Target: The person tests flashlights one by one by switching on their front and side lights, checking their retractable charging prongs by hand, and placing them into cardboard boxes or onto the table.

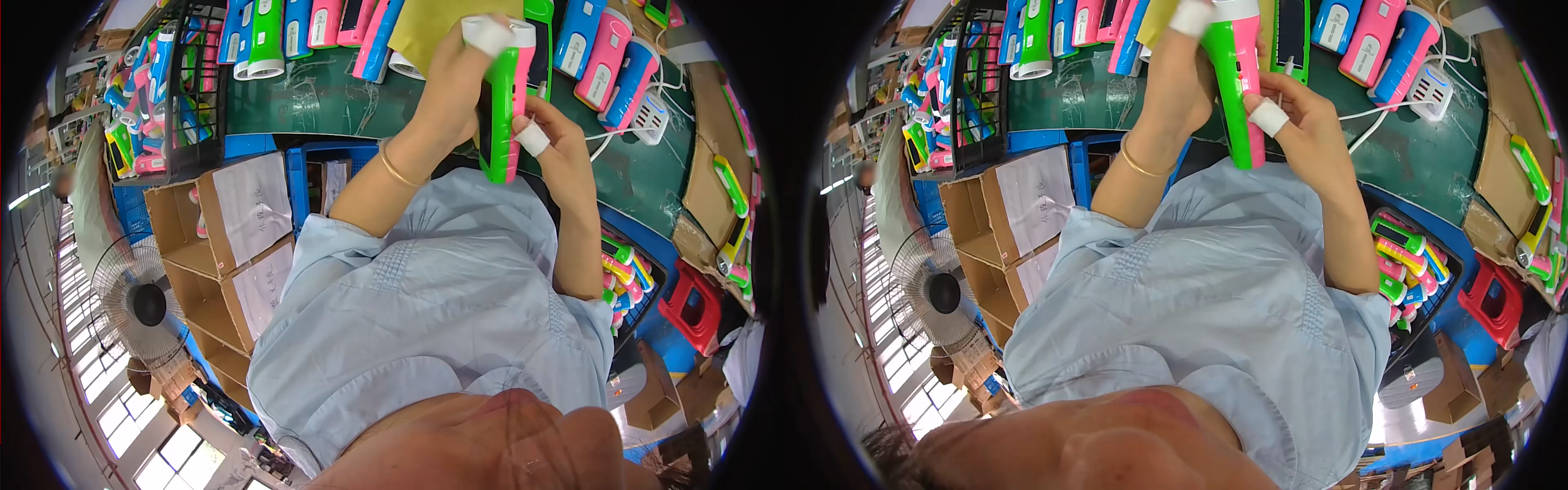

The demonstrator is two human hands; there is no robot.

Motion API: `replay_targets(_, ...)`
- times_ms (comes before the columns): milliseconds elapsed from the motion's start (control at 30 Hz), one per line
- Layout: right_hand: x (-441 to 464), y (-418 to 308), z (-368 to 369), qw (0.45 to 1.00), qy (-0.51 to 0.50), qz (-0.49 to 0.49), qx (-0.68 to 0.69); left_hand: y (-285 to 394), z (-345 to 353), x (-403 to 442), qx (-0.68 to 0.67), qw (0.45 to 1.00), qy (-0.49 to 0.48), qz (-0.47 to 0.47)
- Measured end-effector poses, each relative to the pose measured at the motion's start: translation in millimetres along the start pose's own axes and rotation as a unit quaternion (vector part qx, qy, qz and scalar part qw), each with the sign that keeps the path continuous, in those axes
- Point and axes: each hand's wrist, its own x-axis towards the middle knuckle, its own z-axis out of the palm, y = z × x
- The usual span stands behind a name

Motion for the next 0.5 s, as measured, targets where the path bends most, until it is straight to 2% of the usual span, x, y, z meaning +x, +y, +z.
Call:
replay_targets(100, 4.8, -4.9, 5.2, 0.996, 0.022, -0.082, 0.033, 1.6, 10.4, 10.3, 0.006, 0.997, 0.076, -0.009)
replay_targets(133, 9.2, -4.1, 1.7, 0.998, 0.017, -0.034, 0.047, 9.1, 4.8, 6.5, 0.011, 1.000, 0.008, -0.016)
replay_targets(167, 12.3, 2.7, -1.2, 0.997, 0.012, -0.043, 0.058, 16.4, -0.9, 2.9, 0.016, 0.998, -0.060, -0.021)
replay_targets(200, 15.1, 12.9, -3.7, 0.996, 0.007, -0.052, 0.068, 3.0, 6.4, 3.3, 0.129, 0.990, 0.005, 0.051)
replay_targets(233, 15.8, 18.3, -4.1, 0.995, 0.001, -0.059, 0.078, -7.8, 9.5, 1.8, 0.239, 0.961, 0.072, 0.121)
replay_targets(267, 15.9, 16.4, -0.1, 0.994, 0.024, -0.060, 0.088, -17.8, -0.9, 8.9, 0.305, 0.927, 0.064, 0.210)
replay_targets(333, 16.2, 12.2, 11.0, 0.994, 0.064, -0.061, 0.063, -13.8, -2.5, 12.9, 0.127, 0.988, 0.062, 0.068)
replay_targets(367, 16.3, 10.7, 13.9, 0.993, 0.085, -0.064, 0.050, -10.1, -1.4, 16.5, 0.034, 0.998, 0.058, -0.002)
replay_targets(400, 19.2, 14.0, 15.9, 0.989, 0.078, -0.097, 0.075, -7.1, -0.2, 24.9, 0.012, 0.995, 0.099, -0.031)
replay_targets(500, 26.1, 17.4, -7.6, 0.958, -0.162, 0.002, 0.237, 5.4, -9.9, 31.8, -0.166, 0.970, -0.114, -0.134)
